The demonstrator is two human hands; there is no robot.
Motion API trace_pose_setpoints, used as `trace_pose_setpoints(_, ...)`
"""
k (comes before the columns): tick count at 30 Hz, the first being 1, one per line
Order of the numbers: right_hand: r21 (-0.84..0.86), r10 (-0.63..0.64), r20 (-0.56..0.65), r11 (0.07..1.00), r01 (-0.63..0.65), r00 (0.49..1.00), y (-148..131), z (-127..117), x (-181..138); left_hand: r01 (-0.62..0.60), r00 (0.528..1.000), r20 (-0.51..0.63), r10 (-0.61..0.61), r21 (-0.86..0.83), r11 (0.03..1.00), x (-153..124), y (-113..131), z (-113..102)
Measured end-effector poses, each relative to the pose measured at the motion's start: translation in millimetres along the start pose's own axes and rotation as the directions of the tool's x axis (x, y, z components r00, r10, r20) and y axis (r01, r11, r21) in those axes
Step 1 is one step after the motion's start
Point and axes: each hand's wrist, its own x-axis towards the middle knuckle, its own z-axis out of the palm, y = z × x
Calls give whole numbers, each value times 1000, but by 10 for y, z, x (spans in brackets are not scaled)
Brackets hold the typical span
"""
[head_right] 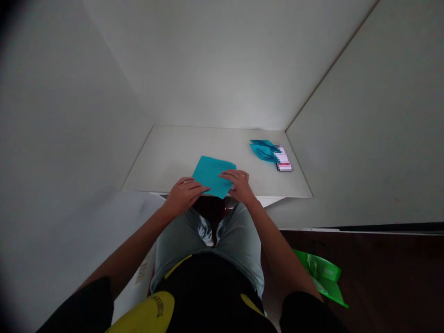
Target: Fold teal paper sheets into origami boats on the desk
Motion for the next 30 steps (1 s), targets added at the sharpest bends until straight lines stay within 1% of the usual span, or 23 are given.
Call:
trace_pose_setpoints(1, 82, -2, 3, 997, 2, 1000, -55, -36, 49, -28, 999, -30, 28, 7, 1000, 77, 50, -139)
trace_pose_setpoints(2, 169, 14, -13, 986, -12, 1000, -102, -76, 96, -38, 994, -102, 39, 17, 999, 148, 91, -292)
trace_pose_setpoints(3, 250, 57, -47, 967, -43, 997, -141, -120, 141, -9, 975, -220, 14, 25, 1000, 211, 119, -448)
trace_pose_setpoints(4, 326, 123, -99, 942, -85, 987, -170, -163, 183, 37, 933, -360, -25, 26, 999, 266, 131, -593)
trace_pose_setpoints(5, 401, 200, -158, 908, -122, 967, -188, -205, 222, 91, 871, -486, -76, 7, 996, 315, 123, -712)
trace_pose_setpoints(6, 474, 275, -216, 869, -146, 937, -197, -243, 258, 133, 803, -582, -128, -35, 991, 358, 94, -792)
trace_pose_setpoints(7, 541, 336, -262, 828, -150, 905, -194, -275, 294, 155, 747, -640, -180, -96, 983, 398, 44, -824)
trace_pose_setpoints(8, 600, 376, -295, 789, -136, 878, -183, -297, 330, 161, 720, -653, -235, -172, 972, 434, -23, -802)
trace_pose_setpoints(9, 649, 399, -313, 752, -112, 862, -163, -309, 365, 165, 726, -619, -298, -264, 950, 466, -102, -728)
trace_pose_setpoints(10, 688, 414, -316, 720, -94, 854, -135, -309, 399, 173, 753, -546, -368, -375, 911, 496, -188, -610)
trace_pose_setpoints(11, 714, 423, -305, 695, -89, 853, -102, -297, 431, 194, 788, -430, -440, -505, 841, 522, -275, -462)
trace_pose_setpoints(12, 727, 432, -288, 679, -98, 855, -62, -273, 459, 238, 818, -276, -505, -636, 734, 544, -357, -298)
trace_pose_setpoints(13, 731, 440, -267, 672, -118, 857, -16, -240, 483, 295, 830, -123, -544, -730, 616, 564, -433, -134)
trace_pose_setpoints(14, 729, 446, -239, 670, -144, 863, 36, -199, 500, 340, 822, -30, -568, -775, 533, 580, -501, 18)
trace_pose_setpoints(15, 724, 446, -207, 668, -170, 871, 95, -152, 510, 363, 799, -3, -602, -795, 486, 594, -563, 148)
trace_pose_setpoints(16, 720, 437, -171, 667, -190, 883, 162, -102, 512, 376, 775, -3, -631, -801, 465, 606, -620, 254)
trace_pose_setpoints(18, 722, 390, -101, 662, -203, 915, 311, 1, 488, 395, 749, -41, -661, -773, 496, 622, -729, 398)
trace_pose_setpoints(20, 707, 341, -73, 681, -192, 937, 468, 101, 434, 417, 763, -55, -645, -721, 554, 619, -843, 485)
trace_pose_setpoints(22, 663, 353, -98, 720, -203, 931, 609, 187, 363, 426, 785, -47, -617, -683, 593, 589, -960, 549)
trace_pose_setpoints(25, 613, 402, -137, 752, -242, 905, 754, 272, 272, 419, 804, -39, -594, -672, 611, 501, -1118, 627)
trace_pose_setpoints(28, 620, 376, -145, 756, -212, 915, 825, 290, 229, 434, 813, -20, -582, -644, 630, 425, -1211, 665)
trace_pose_setpoints(30, 616, 351, -165, 767, -181, 922, 852, 272, 219, 454, 809, -19, -588, -615, 645, 407, -1235, 669)
